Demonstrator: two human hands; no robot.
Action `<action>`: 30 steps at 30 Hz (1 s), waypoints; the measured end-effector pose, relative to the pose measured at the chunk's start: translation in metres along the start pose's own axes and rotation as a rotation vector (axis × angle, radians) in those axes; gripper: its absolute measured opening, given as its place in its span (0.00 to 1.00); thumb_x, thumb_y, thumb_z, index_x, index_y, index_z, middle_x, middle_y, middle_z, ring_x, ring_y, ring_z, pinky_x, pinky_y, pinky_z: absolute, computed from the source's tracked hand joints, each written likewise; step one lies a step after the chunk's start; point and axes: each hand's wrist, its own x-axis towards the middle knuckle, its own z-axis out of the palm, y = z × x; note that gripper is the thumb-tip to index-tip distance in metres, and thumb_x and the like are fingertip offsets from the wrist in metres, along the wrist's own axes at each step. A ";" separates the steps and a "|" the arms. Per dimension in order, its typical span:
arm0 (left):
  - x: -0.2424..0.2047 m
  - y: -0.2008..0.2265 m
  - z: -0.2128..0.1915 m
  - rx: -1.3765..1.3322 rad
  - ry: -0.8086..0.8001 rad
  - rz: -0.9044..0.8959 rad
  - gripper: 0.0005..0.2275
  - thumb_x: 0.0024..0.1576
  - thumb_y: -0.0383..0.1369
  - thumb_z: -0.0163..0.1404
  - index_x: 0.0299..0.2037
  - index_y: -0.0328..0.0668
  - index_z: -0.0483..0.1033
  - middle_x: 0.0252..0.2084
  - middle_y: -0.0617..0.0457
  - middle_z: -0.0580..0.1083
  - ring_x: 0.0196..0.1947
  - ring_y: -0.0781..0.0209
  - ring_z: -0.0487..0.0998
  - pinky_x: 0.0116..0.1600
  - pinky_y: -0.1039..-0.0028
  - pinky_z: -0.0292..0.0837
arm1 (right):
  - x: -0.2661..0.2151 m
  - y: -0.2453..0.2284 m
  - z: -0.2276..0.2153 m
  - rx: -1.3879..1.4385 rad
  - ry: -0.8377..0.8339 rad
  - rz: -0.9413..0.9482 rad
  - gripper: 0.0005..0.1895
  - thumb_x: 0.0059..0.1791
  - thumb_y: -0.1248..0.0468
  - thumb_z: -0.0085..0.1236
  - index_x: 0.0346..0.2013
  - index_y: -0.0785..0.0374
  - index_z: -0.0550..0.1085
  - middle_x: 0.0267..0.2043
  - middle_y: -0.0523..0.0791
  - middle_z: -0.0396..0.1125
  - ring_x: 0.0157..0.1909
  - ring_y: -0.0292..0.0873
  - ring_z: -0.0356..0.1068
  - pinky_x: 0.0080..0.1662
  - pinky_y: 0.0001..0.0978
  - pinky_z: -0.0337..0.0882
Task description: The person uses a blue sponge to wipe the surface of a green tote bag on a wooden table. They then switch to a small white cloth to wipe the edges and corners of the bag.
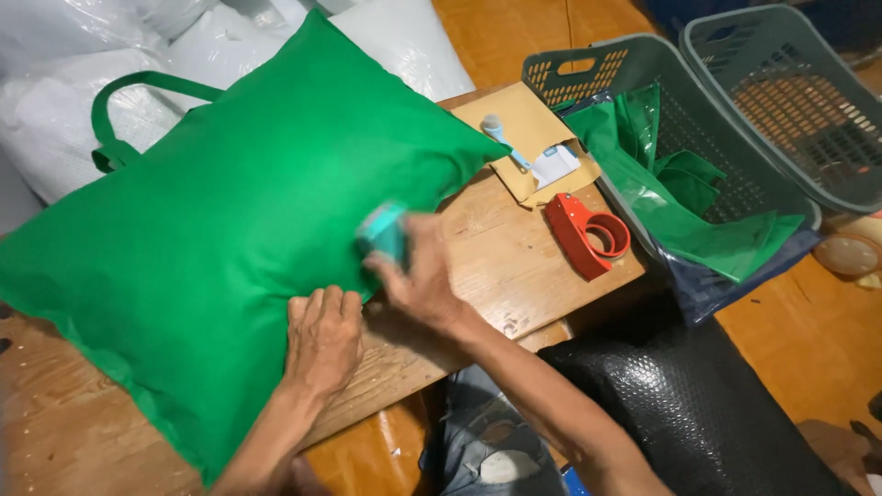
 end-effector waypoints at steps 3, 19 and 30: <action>-0.007 -0.002 0.007 0.011 -0.038 -0.009 0.05 0.47 0.30 0.52 0.30 0.46 0.68 0.27 0.54 0.63 0.29 0.51 0.71 0.34 0.60 0.62 | -0.024 0.035 0.024 -0.074 -0.106 -0.224 0.31 0.48 0.52 0.64 0.58 0.68 0.68 0.46 0.51 0.64 0.49 0.57 0.67 0.53 0.49 0.69; 0.014 0.018 -0.046 0.223 -0.184 0.058 0.02 0.59 0.32 0.54 0.35 0.48 0.74 0.31 0.53 0.73 0.33 0.56 0.74 0.39 0.68 0.70 | -0.035 0.022 -0.054 0.004 0.177 0.453 0.42 0.53 0.53 0.54 0.75 0.61 0.46 0.68 0.57 0.54 0.70 0.55 0.56 0.68 0.51 0.65; 0.019 0.006 -0.017 0.148 0.187 0.254 0.05 0.58 0.25 0.50 0.30 0.43 0.75 0.29 0.52 0.67 0.31 0.55 0.71 0.40 0.65 0.65 | -0.044 -0.011 -0.008 0.108 0.079 0.095 0.37 0.47 0.61 0.66 0.70 0.58 0.64 0.52 0.51 0.60 0.51 0.55 0.69 0.52 0.46 0.73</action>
